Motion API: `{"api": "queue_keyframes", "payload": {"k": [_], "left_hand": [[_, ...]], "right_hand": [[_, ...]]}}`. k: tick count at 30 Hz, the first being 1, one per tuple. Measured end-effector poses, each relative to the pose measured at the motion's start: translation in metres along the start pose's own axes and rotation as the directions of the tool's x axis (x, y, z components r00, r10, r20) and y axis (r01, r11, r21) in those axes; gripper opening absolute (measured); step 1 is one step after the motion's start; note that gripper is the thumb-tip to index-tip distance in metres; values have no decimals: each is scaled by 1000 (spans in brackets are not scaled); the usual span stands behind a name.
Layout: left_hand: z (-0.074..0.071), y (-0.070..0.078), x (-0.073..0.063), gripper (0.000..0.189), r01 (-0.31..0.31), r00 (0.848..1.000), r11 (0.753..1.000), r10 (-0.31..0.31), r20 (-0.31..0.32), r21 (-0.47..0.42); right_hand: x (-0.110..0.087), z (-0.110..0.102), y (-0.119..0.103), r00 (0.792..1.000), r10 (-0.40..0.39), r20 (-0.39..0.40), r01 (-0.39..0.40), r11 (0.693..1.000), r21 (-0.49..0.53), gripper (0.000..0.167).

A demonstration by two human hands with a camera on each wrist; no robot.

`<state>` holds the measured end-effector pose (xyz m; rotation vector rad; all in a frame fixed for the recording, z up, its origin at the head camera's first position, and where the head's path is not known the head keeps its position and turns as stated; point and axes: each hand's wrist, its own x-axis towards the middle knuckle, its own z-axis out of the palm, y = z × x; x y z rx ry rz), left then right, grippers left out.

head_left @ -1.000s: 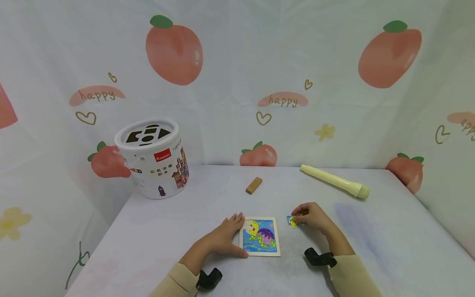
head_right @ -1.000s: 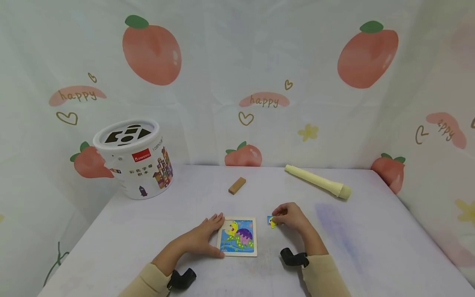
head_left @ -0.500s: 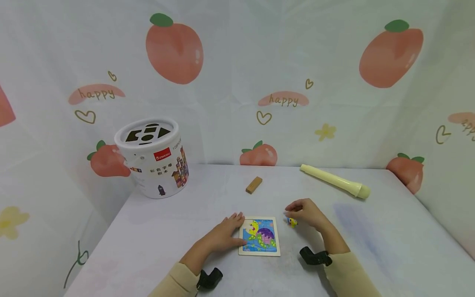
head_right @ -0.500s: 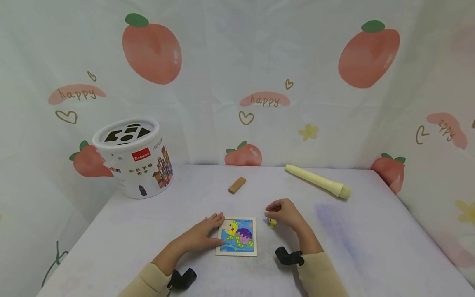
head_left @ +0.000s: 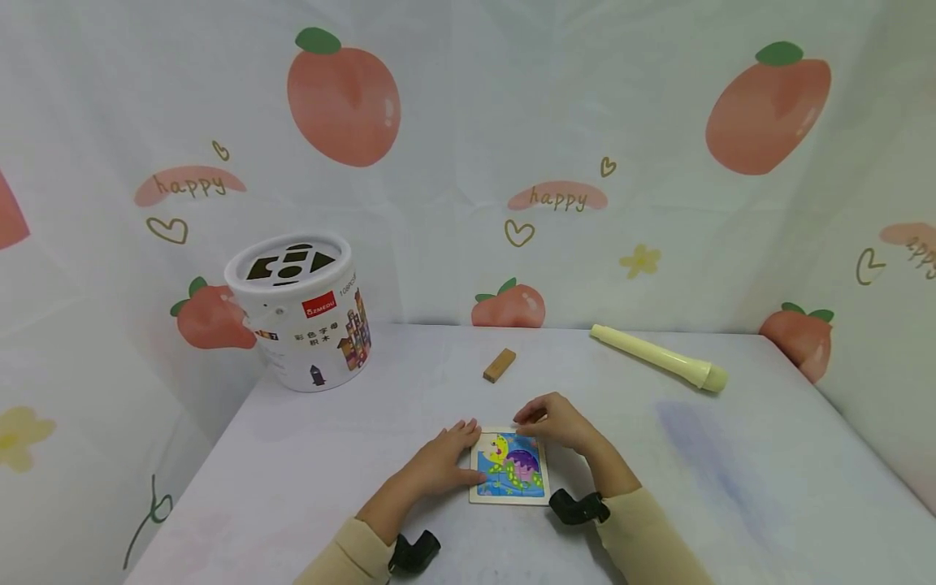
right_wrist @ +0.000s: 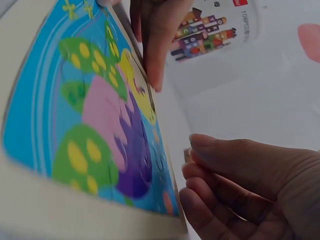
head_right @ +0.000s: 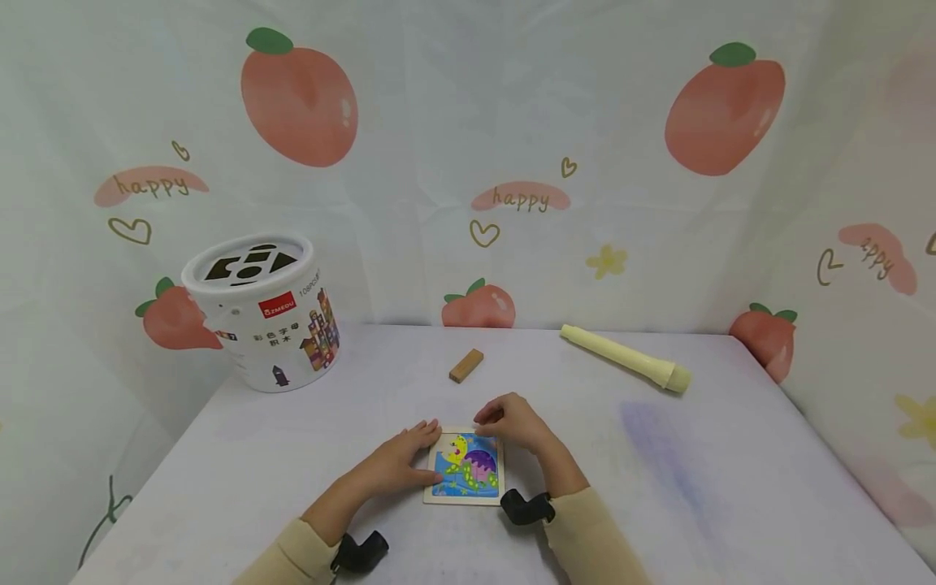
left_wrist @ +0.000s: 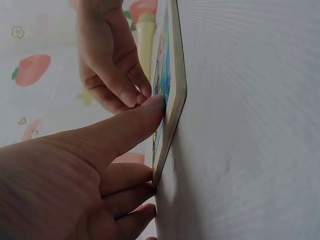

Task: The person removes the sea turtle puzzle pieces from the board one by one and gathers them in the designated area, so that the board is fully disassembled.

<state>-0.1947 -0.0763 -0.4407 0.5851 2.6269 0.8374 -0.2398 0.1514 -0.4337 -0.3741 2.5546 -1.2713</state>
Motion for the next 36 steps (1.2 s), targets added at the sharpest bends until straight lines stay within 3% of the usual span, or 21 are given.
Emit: {"api": "queue_keyframes", "payload": {"k": [9,27,36], "left_hand": [[0,-2,0,75,-22,1000,1000,22,-1,5],[0,-1,0,72,-40,999,999,40,5,16],[0,0,0,70,-43,999,999,43,0,22]], "right_hand": [[9,15,-6,996,-47,70,50,998,-42,12],[7,21,-11,998,-24,62,29,996,-80,7],[2,21,-12,993,-93,78,101,989,-106,9]]}}
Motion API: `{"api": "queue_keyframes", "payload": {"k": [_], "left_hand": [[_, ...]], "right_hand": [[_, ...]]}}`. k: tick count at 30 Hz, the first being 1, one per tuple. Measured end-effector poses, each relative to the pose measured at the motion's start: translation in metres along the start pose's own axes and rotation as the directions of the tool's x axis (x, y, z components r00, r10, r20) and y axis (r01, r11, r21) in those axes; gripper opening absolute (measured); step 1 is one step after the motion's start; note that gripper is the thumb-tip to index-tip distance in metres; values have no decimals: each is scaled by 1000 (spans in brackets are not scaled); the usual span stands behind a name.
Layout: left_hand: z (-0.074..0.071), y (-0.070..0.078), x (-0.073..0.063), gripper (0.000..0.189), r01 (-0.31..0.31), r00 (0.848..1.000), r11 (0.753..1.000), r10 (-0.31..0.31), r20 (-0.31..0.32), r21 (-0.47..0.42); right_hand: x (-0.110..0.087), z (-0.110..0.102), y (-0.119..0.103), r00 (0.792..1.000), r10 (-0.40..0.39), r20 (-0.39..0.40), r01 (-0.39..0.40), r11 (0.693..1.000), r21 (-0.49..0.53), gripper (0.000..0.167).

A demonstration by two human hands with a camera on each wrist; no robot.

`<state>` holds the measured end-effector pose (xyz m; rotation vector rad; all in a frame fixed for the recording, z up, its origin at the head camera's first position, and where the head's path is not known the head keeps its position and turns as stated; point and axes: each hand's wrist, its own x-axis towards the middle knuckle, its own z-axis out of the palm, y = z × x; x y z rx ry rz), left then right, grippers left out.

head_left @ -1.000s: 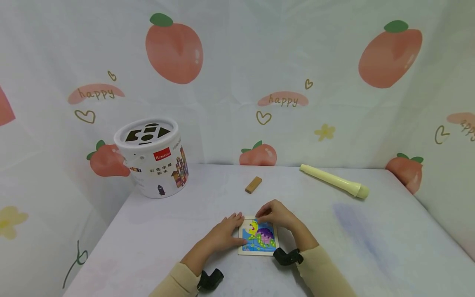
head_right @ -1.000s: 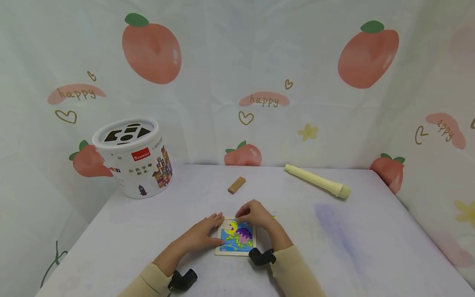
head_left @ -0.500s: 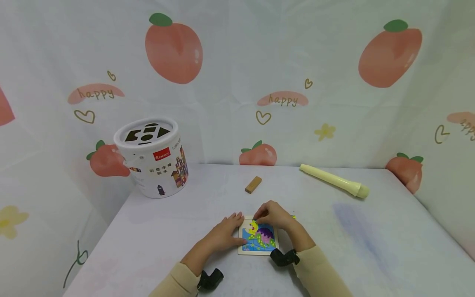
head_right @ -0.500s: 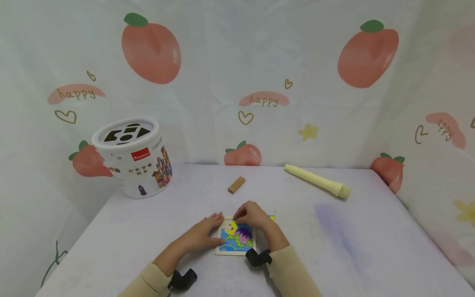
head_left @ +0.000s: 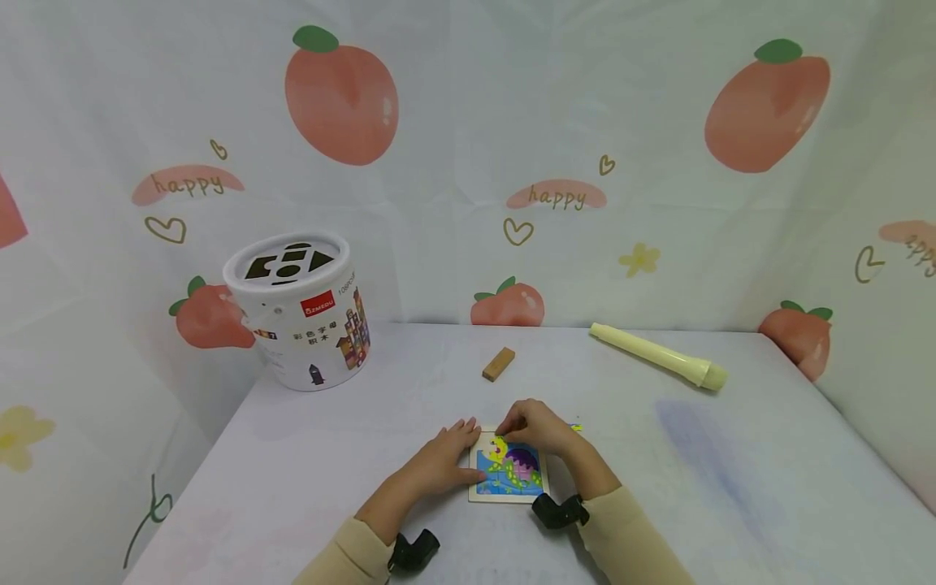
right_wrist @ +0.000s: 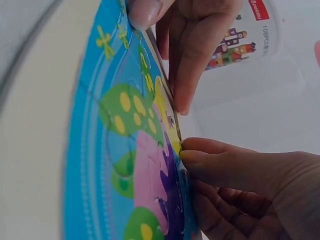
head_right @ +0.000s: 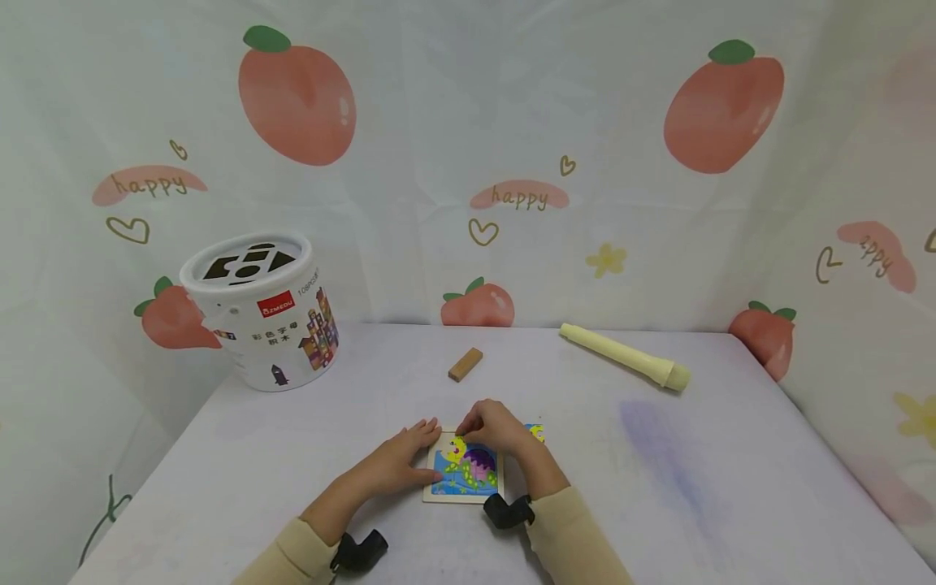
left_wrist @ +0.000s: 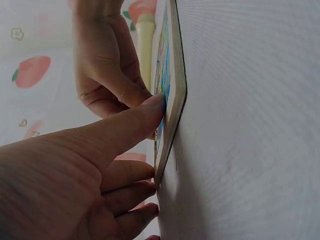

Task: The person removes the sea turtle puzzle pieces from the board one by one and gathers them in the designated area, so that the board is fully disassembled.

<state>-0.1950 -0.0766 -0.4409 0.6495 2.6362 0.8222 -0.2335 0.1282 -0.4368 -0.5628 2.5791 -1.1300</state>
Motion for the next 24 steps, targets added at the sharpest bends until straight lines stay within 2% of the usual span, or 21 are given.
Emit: {"api": "queue_keyframes", "payload": {"k": [5,11,17,24], "left_hand": [[1,2,0,62,-37,999,999,36,37,20],[0,6,-1,48,-108,991,988,99,87,109],[-1,10,-3,44,-123,987,975,100,129,185],[-3,14,-8,44,-125,985,972,97,144,199]], "right_hand": [[0,1,1,1000,-8,-4,8,1000,6,10],[-1,1,2,1000,-10,-6,10,1000,8,10],[-1,1,3,999,-30,-11,30,999,10,10],[-1,3,3,998,-45,-32,46,999,17,9]]}}
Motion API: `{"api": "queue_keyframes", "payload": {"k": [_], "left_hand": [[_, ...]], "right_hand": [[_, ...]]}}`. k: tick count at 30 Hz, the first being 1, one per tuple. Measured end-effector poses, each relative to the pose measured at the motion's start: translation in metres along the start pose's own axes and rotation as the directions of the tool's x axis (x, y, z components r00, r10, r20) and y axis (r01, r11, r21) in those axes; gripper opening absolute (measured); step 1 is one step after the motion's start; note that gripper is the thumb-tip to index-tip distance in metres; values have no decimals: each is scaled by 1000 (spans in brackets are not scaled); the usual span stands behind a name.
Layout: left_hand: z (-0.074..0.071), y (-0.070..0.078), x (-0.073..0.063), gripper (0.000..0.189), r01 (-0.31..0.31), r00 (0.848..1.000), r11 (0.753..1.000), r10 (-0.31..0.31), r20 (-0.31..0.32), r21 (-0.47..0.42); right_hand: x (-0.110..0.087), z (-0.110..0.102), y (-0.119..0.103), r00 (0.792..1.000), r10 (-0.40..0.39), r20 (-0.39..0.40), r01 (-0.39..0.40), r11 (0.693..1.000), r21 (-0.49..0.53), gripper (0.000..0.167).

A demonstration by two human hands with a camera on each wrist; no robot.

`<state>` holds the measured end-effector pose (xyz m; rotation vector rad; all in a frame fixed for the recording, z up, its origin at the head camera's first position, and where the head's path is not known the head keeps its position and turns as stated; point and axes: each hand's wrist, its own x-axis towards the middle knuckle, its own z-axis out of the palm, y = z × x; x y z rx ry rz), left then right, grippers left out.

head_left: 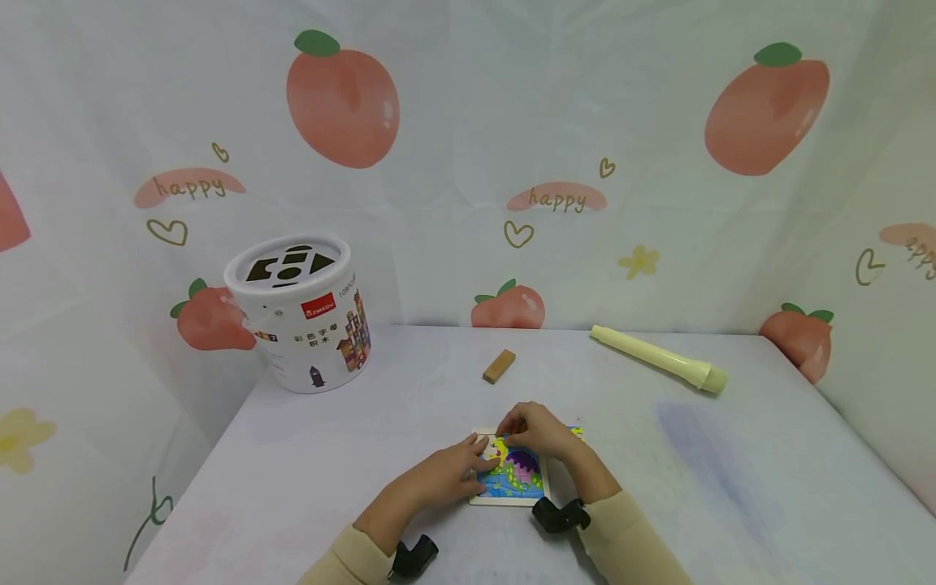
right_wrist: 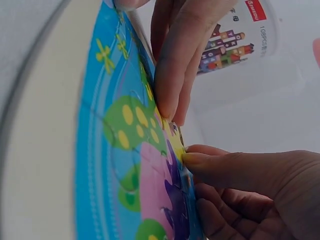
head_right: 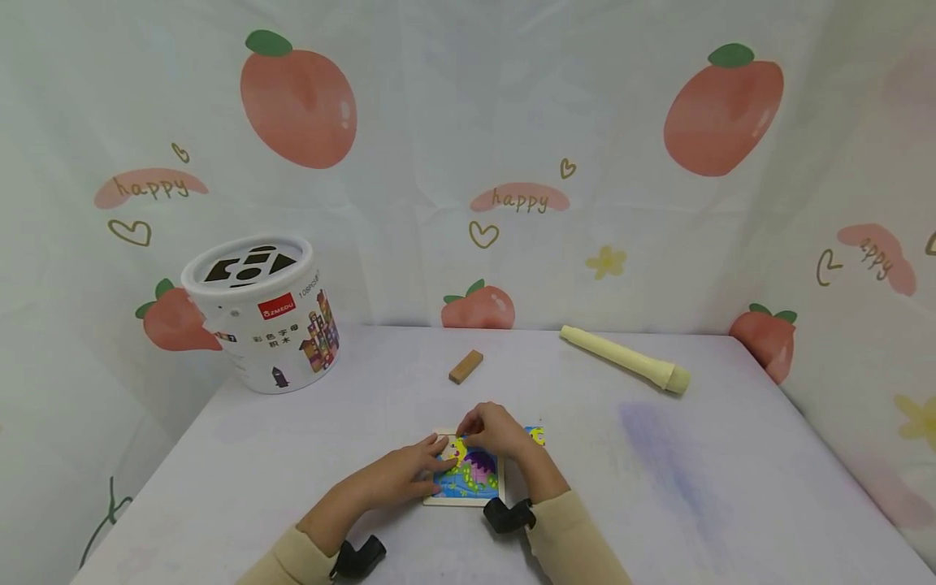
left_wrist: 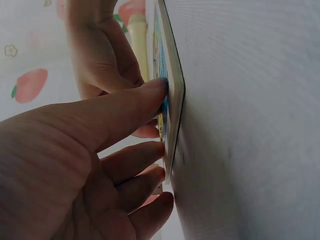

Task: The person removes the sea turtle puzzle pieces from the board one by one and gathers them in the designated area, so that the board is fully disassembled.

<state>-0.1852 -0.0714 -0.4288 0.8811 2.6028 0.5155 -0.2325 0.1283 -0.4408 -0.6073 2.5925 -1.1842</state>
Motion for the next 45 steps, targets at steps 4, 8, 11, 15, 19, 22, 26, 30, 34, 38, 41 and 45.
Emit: {"api": "queue_keyframes", "payload": {"k": [4,8,11,15,19,22,26,30,34,38,41,45], "left_hand": [[-1,1,-1,44,-7,1000,1000,7,-2,1],[-1,1,-1,43,-11,1000,1000,11,-1,4],[-1,1,-1,43,-16,1000,1000,16,-2,-4],[-1,1,-1,43,-15,1000,1000,15,-1,-19],[0,1,-1,43,-1,1000,1000,1,7,-21],[1,-1,0,44,2,1000,1000,-1,11,-17],[3,-3,2,45,-5,1000,1000,5,9,-21],[1,-5,1,46,-9,1000,1000,9,19,-26],[-1,-6,-1,47,-21,999,999,22,33,-35],[-1,-5,-1,48,-36,999,998,37,28,-52],[-1,-5,-2,49,-30,999,998,32,25,-62],[-2,-4,-2,49,-8,999,997,10,31,-75]], "right_hand": [[1,3,0,1000,19,-20,-19,1000,8,8],[2,5,0,999,40,-28,-39,999,12,9],[3,5,1,999,41,-23,-41,999,21,8],[2,3,1,999,39,-4,-39,998,47,9],[2,0,2,999,39,3,-40,996,80,9],[2,-3,4,999,39,7,-39,994,104,9],[3,-5,8,998,62,13,-63,990,127,11],[3,-7,10,996,86,19,-87,985,149,13],[3,-6,12,997,79,25,-82,981,178,13],[2,-5,13,997,73,10,-74,978,194,14],[1,-5,13,996,89,-7,-85,975,204,16],[-2,-7,15,993,115,-18,-108,968,228,18]]}}
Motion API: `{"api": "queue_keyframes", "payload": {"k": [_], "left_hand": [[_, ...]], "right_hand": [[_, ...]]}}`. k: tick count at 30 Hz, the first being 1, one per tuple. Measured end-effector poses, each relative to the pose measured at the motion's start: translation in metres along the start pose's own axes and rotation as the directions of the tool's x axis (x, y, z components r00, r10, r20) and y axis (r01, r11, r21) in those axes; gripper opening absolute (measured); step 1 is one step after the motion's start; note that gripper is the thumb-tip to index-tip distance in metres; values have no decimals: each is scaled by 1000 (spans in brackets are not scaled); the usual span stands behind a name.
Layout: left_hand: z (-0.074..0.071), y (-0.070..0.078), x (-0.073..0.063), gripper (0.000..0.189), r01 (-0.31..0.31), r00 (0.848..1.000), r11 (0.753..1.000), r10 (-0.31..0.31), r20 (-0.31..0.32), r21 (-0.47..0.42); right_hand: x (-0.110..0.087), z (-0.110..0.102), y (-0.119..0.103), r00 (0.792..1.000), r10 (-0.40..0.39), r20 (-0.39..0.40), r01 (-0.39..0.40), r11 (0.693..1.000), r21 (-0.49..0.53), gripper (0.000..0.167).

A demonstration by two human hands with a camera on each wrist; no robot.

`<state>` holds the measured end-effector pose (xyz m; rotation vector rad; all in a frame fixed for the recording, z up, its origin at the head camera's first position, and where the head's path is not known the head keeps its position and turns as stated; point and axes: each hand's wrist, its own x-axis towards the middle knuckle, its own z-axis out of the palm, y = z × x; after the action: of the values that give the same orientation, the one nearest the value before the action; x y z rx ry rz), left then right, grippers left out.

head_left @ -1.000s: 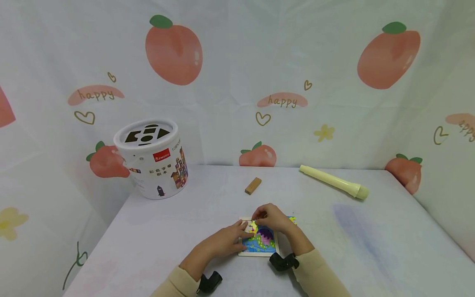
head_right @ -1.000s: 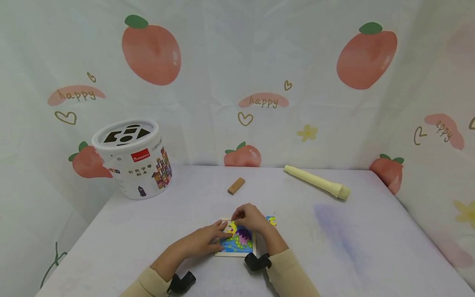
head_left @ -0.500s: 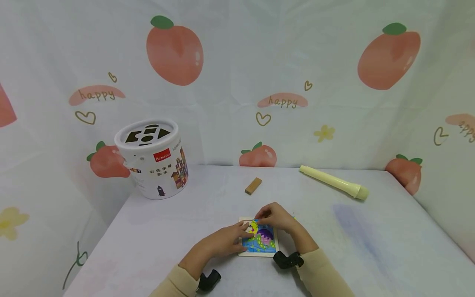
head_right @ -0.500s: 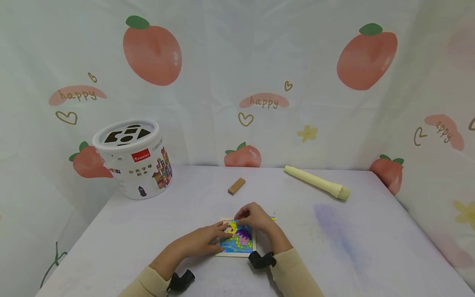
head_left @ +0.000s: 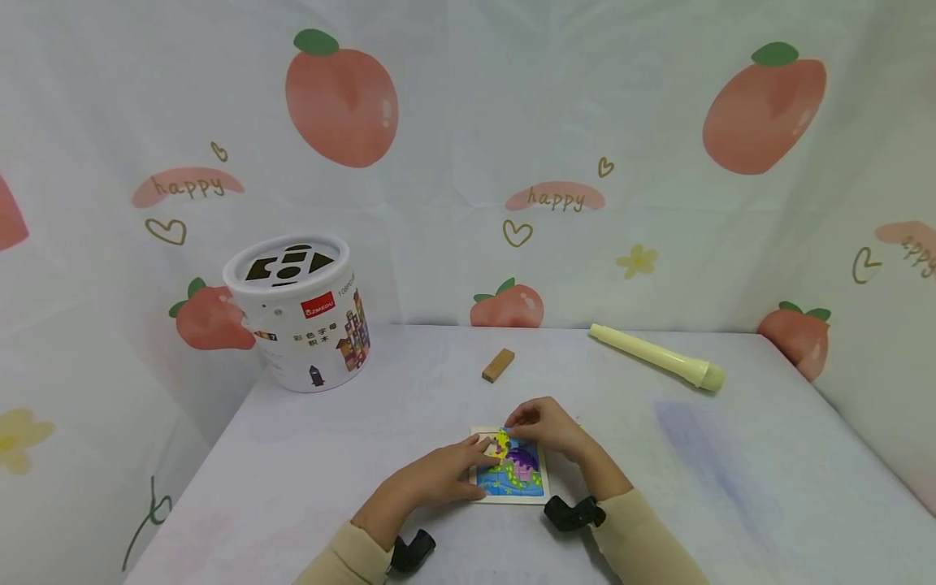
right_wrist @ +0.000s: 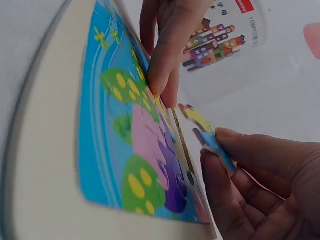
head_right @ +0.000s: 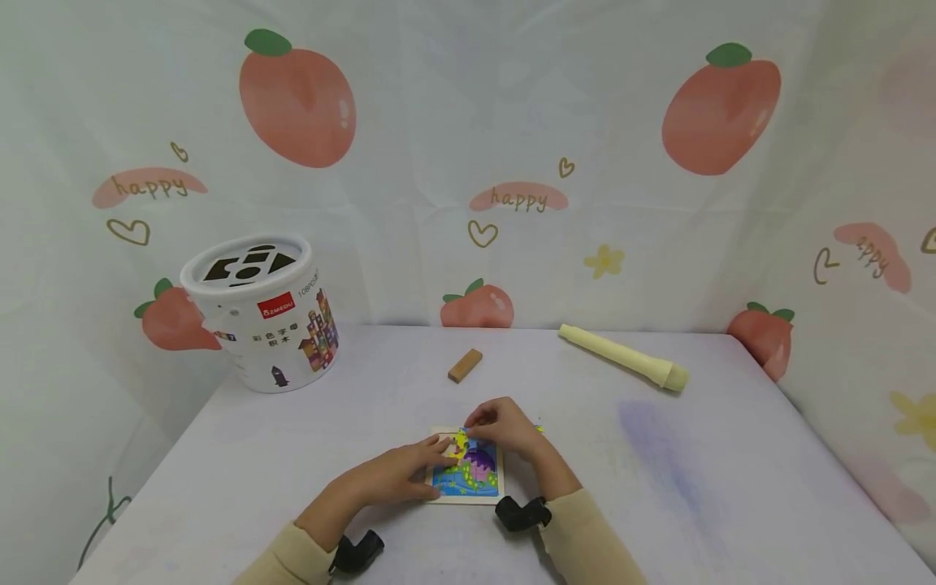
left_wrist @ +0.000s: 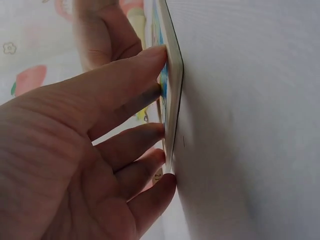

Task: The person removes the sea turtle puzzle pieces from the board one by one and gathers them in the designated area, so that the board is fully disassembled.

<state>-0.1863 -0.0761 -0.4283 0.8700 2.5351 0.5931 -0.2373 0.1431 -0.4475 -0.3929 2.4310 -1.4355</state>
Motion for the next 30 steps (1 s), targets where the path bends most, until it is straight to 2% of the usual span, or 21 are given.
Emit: {"api": "queue_keyframes", "payload": {"k": [9,14,23,30], "left_hand": [[-3,3,0,51,15,1000,1000,-15,4,-14],[-1,3,1,51,13,1000,1000,-13,-4,11],[1,4,1,54,19,1000,1000,-19,-2,20],[3,4,0,55,8,1000,1000,-8,-6,6]], "right_hand": [[-10,-14,3,1000,16,-4,-16,999,50,23],[-16,-26,9,1000,20,-18,-19,999,46,27],[-30,-49,15,991,95,-90,-93,995,31,24],[-41,-66,26,985,112,-130,-109,994,30,25]]}}
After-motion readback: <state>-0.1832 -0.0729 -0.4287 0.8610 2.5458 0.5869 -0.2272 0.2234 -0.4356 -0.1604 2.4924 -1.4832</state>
